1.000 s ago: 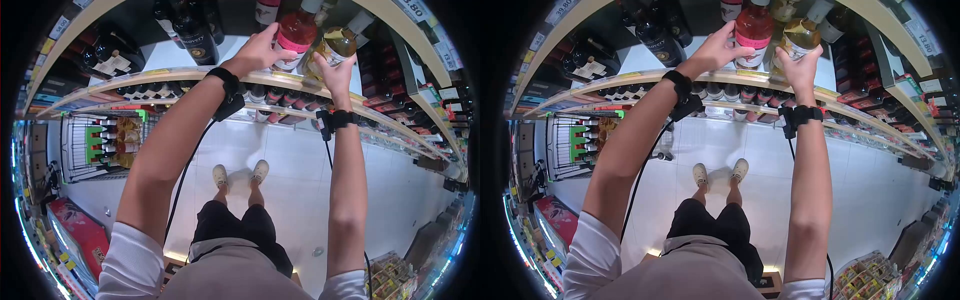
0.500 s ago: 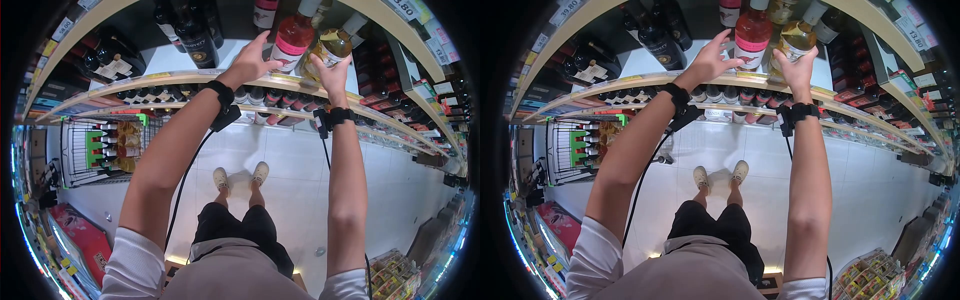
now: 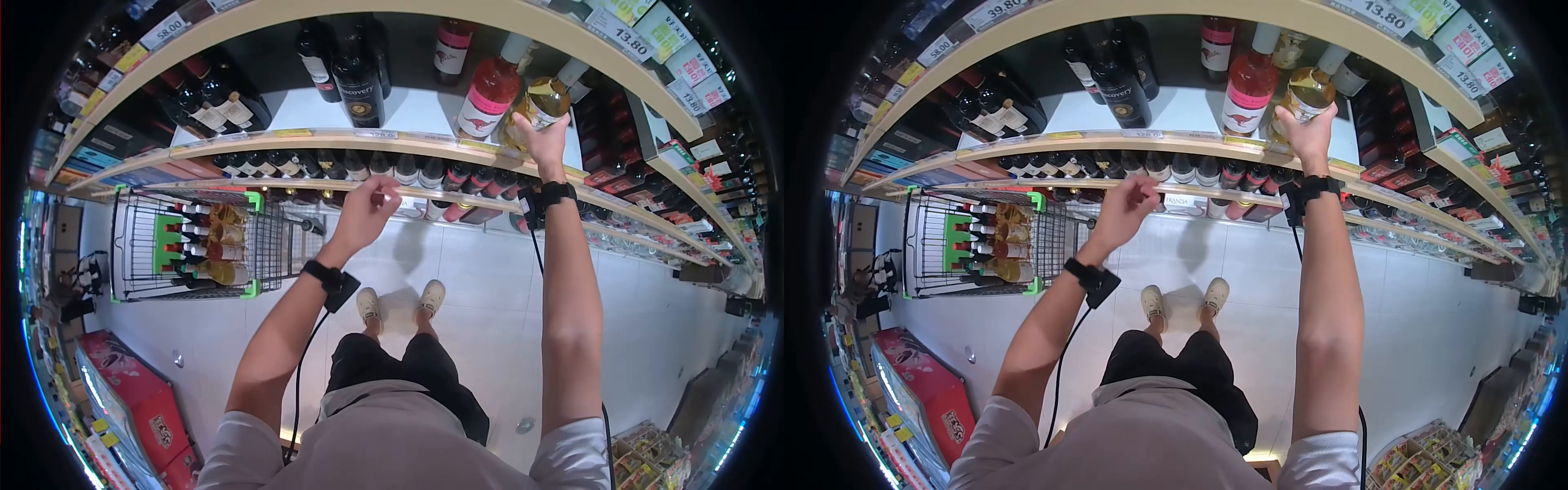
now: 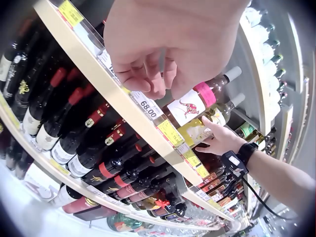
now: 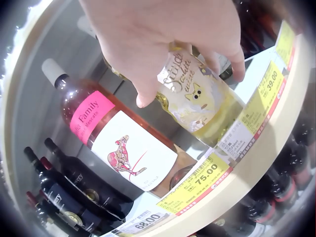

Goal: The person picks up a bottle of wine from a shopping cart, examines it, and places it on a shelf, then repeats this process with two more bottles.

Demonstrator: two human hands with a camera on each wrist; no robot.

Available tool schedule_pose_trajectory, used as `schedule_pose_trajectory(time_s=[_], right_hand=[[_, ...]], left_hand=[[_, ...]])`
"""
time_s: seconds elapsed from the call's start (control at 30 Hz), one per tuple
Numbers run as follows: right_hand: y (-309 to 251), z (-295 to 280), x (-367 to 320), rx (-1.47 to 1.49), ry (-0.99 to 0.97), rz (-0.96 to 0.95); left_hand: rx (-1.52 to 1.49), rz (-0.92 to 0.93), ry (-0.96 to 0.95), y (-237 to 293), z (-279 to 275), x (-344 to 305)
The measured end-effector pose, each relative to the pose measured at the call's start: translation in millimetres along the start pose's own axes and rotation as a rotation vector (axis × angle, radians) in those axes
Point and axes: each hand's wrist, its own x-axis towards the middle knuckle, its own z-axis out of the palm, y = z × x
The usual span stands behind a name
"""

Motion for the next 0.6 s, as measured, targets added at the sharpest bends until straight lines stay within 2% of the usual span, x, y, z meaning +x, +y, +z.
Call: schedule_pose_trajectory(time_s=[0.07,0.1,0.13,0.2,0.27,0.3,0.4,0.5,0.6], right_hand=[[19,-1,4,0.010,-0.025,-0.069],[-3,-4,-9,0.096,-0.005,-0.077],[-1,-8,-13,-0.045,0.023,-0.065],[2,-9,-28,-0.214,0.096,0.020],[-9,-14,-50,-0.194,0.050,0.160],[-15,-15,-66,-0.183,0.027,0.237],[-35,-12,-119,-0.142,0.029,0.287],[-47,-3,-176,-0.145,0.111,0.251],[-45,10,-230,-0.003,0.109,0.223]], left_hand=[[0.026,-0.052,0.017,13,-15,-29],[0.039,-0.076,0.026,19,-23,-42],[0.019,-0.080,0.041,22,-30,-52],[-0.022,-0.098,0.064,20,-46,-75],[-0.020,-0.134,0.081,1,-65,-93],[-0.017,-0.156,0.084,-8,-72,-102],[-0.105,-0.142,0.143,-17,-93,-123],[-0.161,-0.162,0.157,-20,-114,-135],[-0.221,-0.162,0.173,-16,-134,-142]])
